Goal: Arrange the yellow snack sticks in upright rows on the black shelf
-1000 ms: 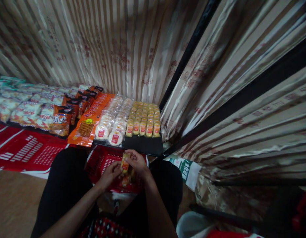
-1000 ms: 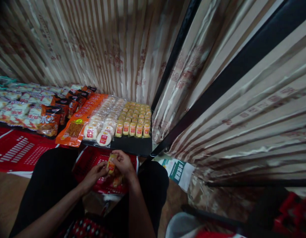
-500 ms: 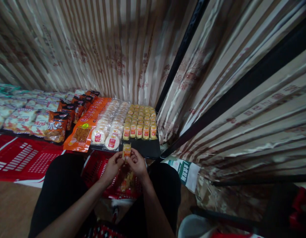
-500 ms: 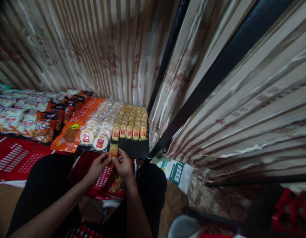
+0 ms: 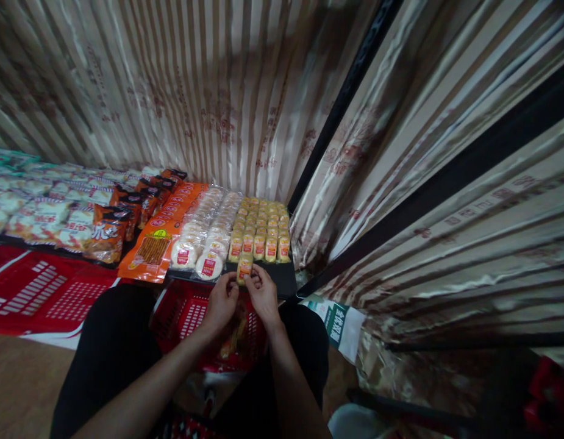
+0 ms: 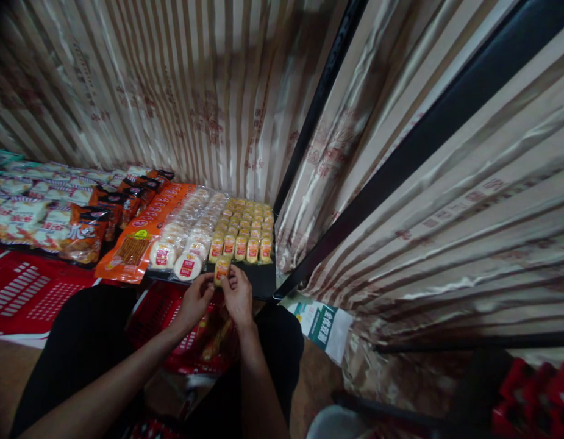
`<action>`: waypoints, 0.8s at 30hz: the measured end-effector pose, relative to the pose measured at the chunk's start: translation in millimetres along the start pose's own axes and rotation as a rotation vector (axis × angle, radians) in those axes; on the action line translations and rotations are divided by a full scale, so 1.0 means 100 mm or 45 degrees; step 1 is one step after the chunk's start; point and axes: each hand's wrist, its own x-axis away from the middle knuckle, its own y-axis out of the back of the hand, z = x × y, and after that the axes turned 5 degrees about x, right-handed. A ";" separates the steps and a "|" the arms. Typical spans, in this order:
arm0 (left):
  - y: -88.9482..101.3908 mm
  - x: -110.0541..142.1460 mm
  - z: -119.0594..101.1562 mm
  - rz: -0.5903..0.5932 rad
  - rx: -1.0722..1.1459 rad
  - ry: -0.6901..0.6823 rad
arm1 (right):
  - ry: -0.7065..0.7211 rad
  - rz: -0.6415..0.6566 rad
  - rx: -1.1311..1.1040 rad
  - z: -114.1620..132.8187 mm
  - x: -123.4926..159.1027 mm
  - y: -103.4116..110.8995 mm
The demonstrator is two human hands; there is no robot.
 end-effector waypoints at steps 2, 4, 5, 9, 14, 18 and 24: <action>-0.01 -0.02 -0.01 -0.028 -0.072 -0.060 | -0.011 -0.005 0.020 -0.02 -0.05 -0.01; -0.02 -0.04 -0.01 -0.065 -0.160 -0.091 | -0.025 -0.022 0.043 -0.04 -0.10 -0.02; -0.03 -0.06 0.00 -0.067 -0.198 -0.098 | -0.030 -0.027 0.054 -0.06 -0.11 -0.03; -0.07 -0.13 0.04 -0.042 -0.269 -0.124 | -0.044 -0.043 0.115 -0.08 -0.17 -0.05; -0.16 -0.21 0.08 -0.063 -0.263 -0.153 | -0.026 -0.108 0.294 -0.03 -0.23 -0.04; -0.21 -0.27 0.06 -0.061 -0.257 -0.152 | 0.007 -0.159 0.401 -0.01 -0.28 -0.03; -0.24 -0.32 0.09 -0.065 -0.210 -0.154 | 0.037 -0.171 0.428 -0.06 -0.35 -0.06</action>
